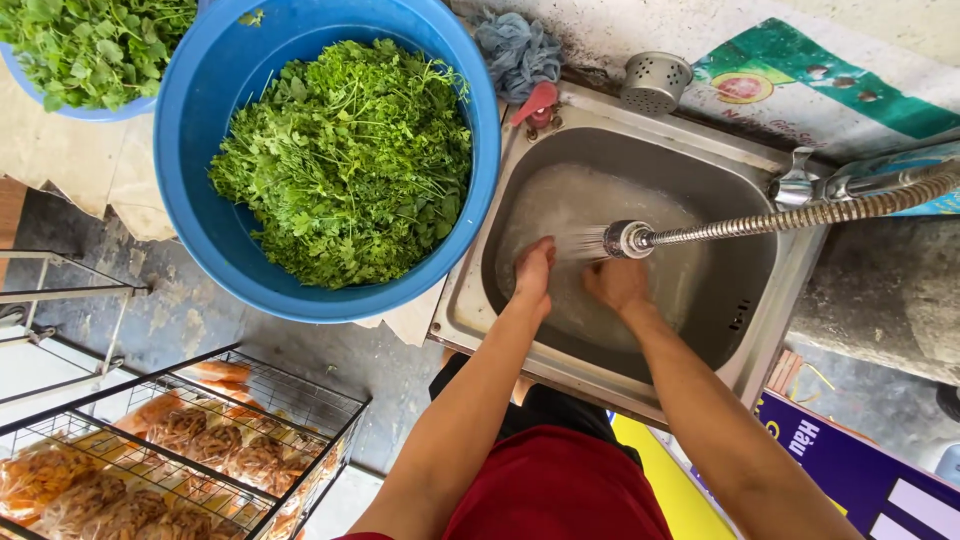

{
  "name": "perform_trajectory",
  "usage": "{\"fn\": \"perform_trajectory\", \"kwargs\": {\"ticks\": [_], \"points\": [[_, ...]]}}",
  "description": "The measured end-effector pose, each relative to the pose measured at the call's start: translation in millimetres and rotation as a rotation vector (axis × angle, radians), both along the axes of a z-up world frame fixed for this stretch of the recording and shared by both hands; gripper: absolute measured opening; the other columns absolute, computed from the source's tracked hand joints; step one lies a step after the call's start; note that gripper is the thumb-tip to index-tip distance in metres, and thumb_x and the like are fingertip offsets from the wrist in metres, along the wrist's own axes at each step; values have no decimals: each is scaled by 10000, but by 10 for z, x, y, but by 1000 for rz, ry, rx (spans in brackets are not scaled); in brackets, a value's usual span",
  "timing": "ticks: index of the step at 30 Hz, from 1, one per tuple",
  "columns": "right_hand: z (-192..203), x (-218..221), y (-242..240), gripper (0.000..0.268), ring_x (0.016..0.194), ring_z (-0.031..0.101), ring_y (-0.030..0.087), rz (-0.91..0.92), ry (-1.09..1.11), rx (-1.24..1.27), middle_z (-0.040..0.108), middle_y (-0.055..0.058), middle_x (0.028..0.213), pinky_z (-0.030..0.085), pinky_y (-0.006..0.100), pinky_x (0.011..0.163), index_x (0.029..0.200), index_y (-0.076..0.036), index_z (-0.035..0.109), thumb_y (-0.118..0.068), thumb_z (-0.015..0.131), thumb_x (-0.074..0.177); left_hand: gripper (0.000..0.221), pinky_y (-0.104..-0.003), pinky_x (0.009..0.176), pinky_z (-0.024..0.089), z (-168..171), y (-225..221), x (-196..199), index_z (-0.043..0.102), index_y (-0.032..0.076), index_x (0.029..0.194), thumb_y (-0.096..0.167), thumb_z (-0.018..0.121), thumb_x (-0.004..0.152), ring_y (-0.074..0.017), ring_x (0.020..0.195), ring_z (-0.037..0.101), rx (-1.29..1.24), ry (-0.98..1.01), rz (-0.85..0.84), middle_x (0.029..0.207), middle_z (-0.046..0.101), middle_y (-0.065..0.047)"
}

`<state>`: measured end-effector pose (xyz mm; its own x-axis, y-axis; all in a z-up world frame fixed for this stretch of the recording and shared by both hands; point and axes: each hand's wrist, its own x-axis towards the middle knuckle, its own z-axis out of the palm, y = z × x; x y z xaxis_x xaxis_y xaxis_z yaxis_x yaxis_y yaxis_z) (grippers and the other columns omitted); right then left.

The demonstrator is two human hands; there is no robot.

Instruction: Washing fresh cilantro in a kitchen sink.

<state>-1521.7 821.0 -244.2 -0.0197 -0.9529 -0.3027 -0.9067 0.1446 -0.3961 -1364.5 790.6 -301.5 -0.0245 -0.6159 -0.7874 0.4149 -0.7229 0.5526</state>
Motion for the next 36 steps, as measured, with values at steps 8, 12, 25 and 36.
{"fn": "perform_trajectory", "kwargs": {"ticks": [8, 12, 25, 36], "points": [[-64, 43, -63, 549, 1034, 635, 443, 127, 94, -158, 683, 239, 1114, 508, 539, 894, 1102, -64, 699, -333, 831, 641, 365, -340, 905, 436, -321, 30, -81, 697, 83, 1197, 311, 679, 913, -154, 950, 532, -18, 24, 8, 1019, 624, -6], [4, 36, -33, 501, 1087, 653, 418, 85, 121, -44, 695, 212, 1178, 538, 502, 924, 1201, -87, 693, -203, 765, 719, 356, -361, 893, 424, -326, 3, -85, 699, 88, 1194, 314, 690, 919, -182, 946, 493, -31, 38, -57, 999, 581, -24], [-401, -123, -169, 265, 1016, 696, 249, -509, -1387, 242, 722, 126, 1141, 570, 418, 892, 1202, -6, 655, -235, 612, 1073, 510, -366, 703, 586, 267, -45, 32, 641, 96, 1312, 422, 697, 924, -207, 883, 690, -34, 240, -87, 1132, 694, -66], [1663, -108, 355, 539, 1243, 607, 103, -165, -1052, -325, 573, 52, 1451, 516, 276, 1030, 1516, -34, 501, -53, 669, 1004, 332, -334, 836, 532, 99, -80, 0, 616, 8, 1165, 171, 767, 919, -237, 1000, 683, -243, -478, 170, 1119, 723, -133]]}}
